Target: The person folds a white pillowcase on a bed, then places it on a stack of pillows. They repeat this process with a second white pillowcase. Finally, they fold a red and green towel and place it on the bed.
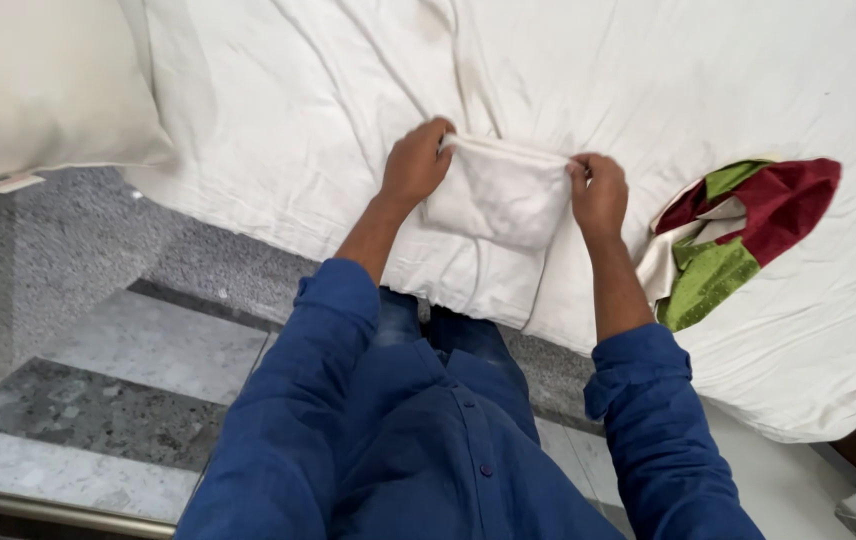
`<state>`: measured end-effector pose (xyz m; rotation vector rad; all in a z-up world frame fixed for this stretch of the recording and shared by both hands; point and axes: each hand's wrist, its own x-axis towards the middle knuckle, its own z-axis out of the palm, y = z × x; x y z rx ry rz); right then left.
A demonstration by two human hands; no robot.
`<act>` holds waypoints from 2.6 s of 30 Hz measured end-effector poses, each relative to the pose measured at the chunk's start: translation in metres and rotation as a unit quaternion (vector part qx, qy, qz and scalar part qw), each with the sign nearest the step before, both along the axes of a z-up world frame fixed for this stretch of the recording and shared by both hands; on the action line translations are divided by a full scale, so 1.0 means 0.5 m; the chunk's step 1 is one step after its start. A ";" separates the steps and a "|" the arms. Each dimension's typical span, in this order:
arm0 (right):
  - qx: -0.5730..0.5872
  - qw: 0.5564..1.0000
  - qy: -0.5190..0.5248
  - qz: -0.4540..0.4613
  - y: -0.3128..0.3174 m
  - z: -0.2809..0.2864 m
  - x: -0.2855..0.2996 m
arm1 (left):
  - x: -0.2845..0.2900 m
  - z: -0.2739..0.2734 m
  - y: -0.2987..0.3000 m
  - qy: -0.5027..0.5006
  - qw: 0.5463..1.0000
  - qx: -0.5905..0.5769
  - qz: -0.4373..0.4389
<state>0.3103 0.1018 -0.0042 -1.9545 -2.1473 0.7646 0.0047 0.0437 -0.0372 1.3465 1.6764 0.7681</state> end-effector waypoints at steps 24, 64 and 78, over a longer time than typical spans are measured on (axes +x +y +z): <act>-0.037 0.995 -0.094 0.007 -0.158 -0.105 -0.025 | 0.112 -0.080 -0.101 0.221 0.966 -0.015 -0.131; -0.330 0.806 0.456 -0.186 -0.094 0.479 -0.008 | 0.106 0.475 -0.241 -0.723 0.648 0.089 0.221; -0.371 0.723 0.583 0.002 -0.211 0.557 -0.104 | 0.243 0.622 -0.296 0.051 0.963 0.262 0.046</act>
